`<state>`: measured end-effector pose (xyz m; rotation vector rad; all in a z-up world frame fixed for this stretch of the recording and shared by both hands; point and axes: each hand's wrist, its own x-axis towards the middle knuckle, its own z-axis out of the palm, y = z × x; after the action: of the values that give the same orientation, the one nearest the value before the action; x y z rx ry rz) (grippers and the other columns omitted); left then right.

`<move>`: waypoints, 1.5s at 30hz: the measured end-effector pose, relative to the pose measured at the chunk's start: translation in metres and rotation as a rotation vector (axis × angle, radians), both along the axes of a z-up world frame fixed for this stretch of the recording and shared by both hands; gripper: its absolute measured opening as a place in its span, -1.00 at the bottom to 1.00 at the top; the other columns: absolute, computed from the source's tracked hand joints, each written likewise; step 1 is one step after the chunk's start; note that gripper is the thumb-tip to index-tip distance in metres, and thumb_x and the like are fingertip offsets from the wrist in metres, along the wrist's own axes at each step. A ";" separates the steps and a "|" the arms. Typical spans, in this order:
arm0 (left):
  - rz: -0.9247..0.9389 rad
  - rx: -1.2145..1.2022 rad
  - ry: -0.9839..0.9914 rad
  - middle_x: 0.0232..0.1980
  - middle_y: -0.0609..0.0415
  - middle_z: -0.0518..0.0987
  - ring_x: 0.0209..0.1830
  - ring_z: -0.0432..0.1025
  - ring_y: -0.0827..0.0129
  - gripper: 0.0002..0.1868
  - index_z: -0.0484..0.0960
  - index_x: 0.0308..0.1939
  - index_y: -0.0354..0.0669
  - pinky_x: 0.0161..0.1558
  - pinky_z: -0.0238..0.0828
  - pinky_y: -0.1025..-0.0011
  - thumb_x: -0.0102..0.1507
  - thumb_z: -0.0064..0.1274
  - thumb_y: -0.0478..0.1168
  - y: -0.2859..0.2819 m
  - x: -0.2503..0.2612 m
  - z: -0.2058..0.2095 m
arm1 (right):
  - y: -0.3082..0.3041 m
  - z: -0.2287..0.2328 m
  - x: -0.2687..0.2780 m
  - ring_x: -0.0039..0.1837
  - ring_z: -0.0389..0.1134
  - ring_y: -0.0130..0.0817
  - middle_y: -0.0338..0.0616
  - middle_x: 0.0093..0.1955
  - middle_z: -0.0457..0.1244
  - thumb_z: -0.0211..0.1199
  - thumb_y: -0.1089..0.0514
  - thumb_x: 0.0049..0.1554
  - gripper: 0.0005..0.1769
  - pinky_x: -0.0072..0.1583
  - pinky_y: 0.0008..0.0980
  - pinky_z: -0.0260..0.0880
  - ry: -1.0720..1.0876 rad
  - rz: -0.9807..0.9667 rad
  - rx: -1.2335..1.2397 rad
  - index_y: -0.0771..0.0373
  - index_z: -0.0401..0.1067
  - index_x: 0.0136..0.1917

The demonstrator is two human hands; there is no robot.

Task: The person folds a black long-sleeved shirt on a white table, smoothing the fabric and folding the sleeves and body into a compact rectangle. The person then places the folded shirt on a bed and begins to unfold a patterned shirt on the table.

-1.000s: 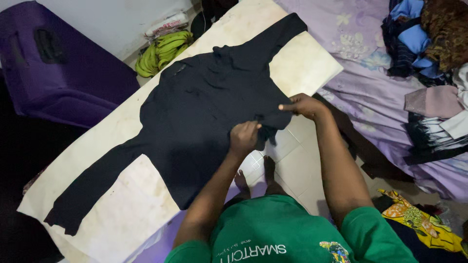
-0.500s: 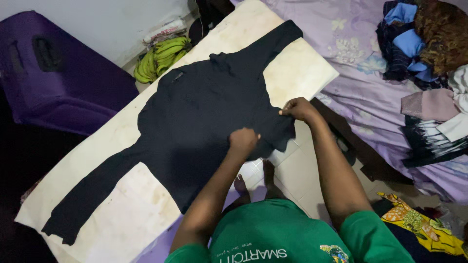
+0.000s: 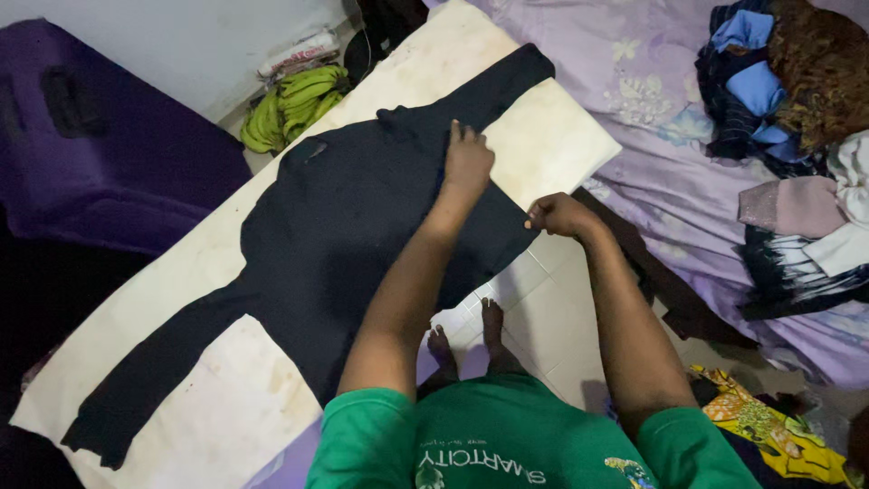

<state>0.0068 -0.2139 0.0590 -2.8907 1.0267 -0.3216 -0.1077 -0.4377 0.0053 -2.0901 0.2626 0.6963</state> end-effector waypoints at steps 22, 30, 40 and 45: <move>0.337 -0.777 0.165 0.36 -0.27 0.47 0.38 0.33 -0.15 -0.55 0.48 0.34 -0.32 0.38 0.25 0.04 0.42 -0.15 -0.18 0.056 0.047 -0.078 | 0.113 0.055 0.018 0.54 0.02 0.01 0.10 0.52 0.09 0.24 -0.19 0.12 -0.26 0.40 0.26 -0.03 -0.809 0.325 -0.653 0.29 0.27 0.42; 0.239 -0.718 -0.083 0.11 -0.14 0.62 0.13 0.47 -0.03 -0.58 0.62 0.12 -0.24 0.18 0.32 0.03 0.18 -0.09 -0.41 0.071 0.097 -0.053 | 0.084 0.043 0.110 0.02 0.30 0.08 0.07 -0.05 0.32 0.16 0.34 0.12 -0.78 0.05 -0.01 0.27 -1.075 -0.020 -0.408 0.30 0.51 0.04; 0.554 -0.915 0.021 -0.28 -0.19 0.61 -0.23 0.53 -0.15 -0.93 0.47 -0.18 -0.14 -0.18 0.39 -0.03 0.34 -0.13 -0.30 0.100 0.163 -0.030 | 0.074 0.038 0.195 0.23 0.31 0.16 0.18 0.20 0.30 0.08 0.46 0.11 -0.54 0.22 -0.08 0.34 -1.052 -0.142 -0.381 0.30 0.46 0.27; 0.642 -0.730 0.219 -0.35 -0.18 0.62 -0.28 0.54 -0.17 -0.93 0.45 -0.15 -0.16 -0.27 0.35 -0.08 0.31 -0.12 -0.29 0.119 0.176 -0.044 | 0.068 0.017 0.228 0.28 0.24 0.15 0.12 0.27 0.28 0.28 0.33 -0.15 -0.42 0.21 0.08 0.26 -0.845 0.039 -0.658 0.26 0.49 0.20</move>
<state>0.1832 -0.0950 0.0149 -3.7398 -0.1165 -0.3991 0.1198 -0.3692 0.0223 -2.8063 -0.0453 -0.3524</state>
